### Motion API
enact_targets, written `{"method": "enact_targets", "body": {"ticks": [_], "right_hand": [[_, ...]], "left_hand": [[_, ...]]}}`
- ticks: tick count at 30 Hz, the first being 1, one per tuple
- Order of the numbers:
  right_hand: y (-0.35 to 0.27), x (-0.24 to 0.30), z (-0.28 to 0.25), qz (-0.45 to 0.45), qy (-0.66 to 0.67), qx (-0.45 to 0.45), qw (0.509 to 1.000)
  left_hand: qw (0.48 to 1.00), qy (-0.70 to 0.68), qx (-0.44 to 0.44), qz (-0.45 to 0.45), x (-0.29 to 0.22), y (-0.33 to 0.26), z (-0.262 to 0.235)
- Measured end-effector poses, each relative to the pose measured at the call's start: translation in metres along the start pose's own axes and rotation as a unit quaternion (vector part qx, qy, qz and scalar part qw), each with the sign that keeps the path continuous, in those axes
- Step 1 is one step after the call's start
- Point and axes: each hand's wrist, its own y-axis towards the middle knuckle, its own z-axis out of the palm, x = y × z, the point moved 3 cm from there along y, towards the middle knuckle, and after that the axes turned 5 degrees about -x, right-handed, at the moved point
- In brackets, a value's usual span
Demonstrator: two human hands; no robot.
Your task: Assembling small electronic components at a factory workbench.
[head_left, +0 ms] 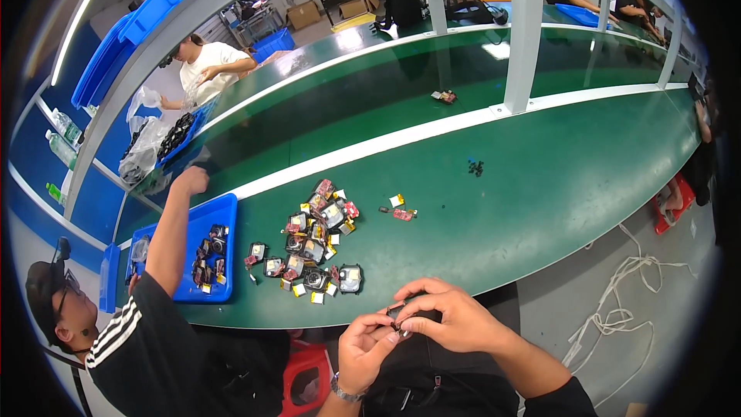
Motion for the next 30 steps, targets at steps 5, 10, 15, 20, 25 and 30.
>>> {"method": "enact_targets", "body": {"ticks": [5,10,15,20,25,30], "right_hand": [[0.004,0.0,0.005,0.019,0.009,-0.018,1.0],[0.004,-0.001,0.005,0.017,-0.007,-0.029,0.999],[0.006,0.0,0.004,0.019,-0.015,-0.008,1.0],[0.004,0.002,0.0,-0.004,-0.034,0.018,0.999],[0.004,0.001,-0.003,-0.009,-0.032,0.059,0.998],[0.002,0.002,0.001,-0.049,-0.08,0.041,0.995]], "left_hand": [[0.999,-0.007,0.019,-0.038,-0.004,-0.003,0.004],[0.999,0.039,-0.008,-0.014,0.007,-0.004,0.003],[0.999,0.049,0.002,0.013,0.005,-0.003,-0.001],[0.999,0.045,0.002,-0.029,0.01,-0.003,-0.008],[1.0,0.0,-0.009,-0.024,0.001,-0.002,-0.004],[0.999,0.045,-0.023,-0.008,-0.002,-0.003,-0.001]]}}
